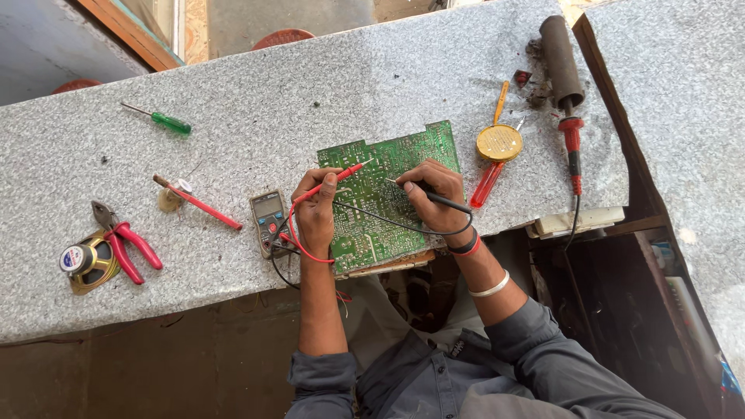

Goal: The person holds multimeter probes in both hands and touches them to different points on a green circuit board laid on the workbench, moving the probe tips across the board to test components while the multimeter sits beside the board.

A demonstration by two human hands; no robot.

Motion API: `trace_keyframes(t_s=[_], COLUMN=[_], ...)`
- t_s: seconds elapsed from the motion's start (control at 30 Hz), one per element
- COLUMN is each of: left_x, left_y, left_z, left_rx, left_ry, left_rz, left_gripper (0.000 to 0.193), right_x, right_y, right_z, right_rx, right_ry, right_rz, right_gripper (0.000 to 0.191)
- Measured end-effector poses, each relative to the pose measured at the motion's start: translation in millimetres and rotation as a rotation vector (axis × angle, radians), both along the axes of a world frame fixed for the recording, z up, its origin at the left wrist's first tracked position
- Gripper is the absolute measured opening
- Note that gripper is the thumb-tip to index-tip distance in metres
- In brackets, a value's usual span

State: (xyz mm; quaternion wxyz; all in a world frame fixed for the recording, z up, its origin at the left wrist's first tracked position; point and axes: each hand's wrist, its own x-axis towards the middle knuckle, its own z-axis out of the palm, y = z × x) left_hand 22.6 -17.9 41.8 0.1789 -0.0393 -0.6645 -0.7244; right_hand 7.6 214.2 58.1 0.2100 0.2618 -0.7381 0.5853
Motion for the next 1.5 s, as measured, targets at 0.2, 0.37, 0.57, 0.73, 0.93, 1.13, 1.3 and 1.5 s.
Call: trace_keyframes(t_s=[0.2,0.37,0.57,0.73,0.93,1.13,1.3,1.5], left_x=[0,0,0,0,2,4,4,5], left_y=[-1,-1,0,-1,-3,-4,-4,-5], left_z=[1,2,4,4,5,8,9,12], left_rx=[-0.024,-0.007,-0.009,0.007,-0.005,-0.011,-0.024,0.030], left_ry=[-0.002,0.000,0.001,-0.002,0.015,0.039,0.052,0.036], left_rz=[0.000,-0.004,-0.005,-0.009,-0.018,-0.030,-0.011,-0.032], left_gripper=[0.027,0.026,0.026,0.026,0.027,0.028,0.027,0.027], right_x=[2,1,1,3,6,11,13,15], right_y=[0,-1,-1,-2,-6,-10,-12,-14], right_z=[1,2,4,3,3,7,9,10], right_rx=[-0.010,-0.003,0.009,0.015,-0.002,0.004,0.002,0.022], right_ry=[-0.006,-0.012,-0.020,-0.043,-0.059,-0.060,-0.042,-0.019], right_rz=[0.003,-0.005,-0.014,-0.024,-0.031,-0.050,-0.073,-0.083], right_gripper=[0.012,0.011,0.012,0.012,0.012,0.013,0.013,0.013])
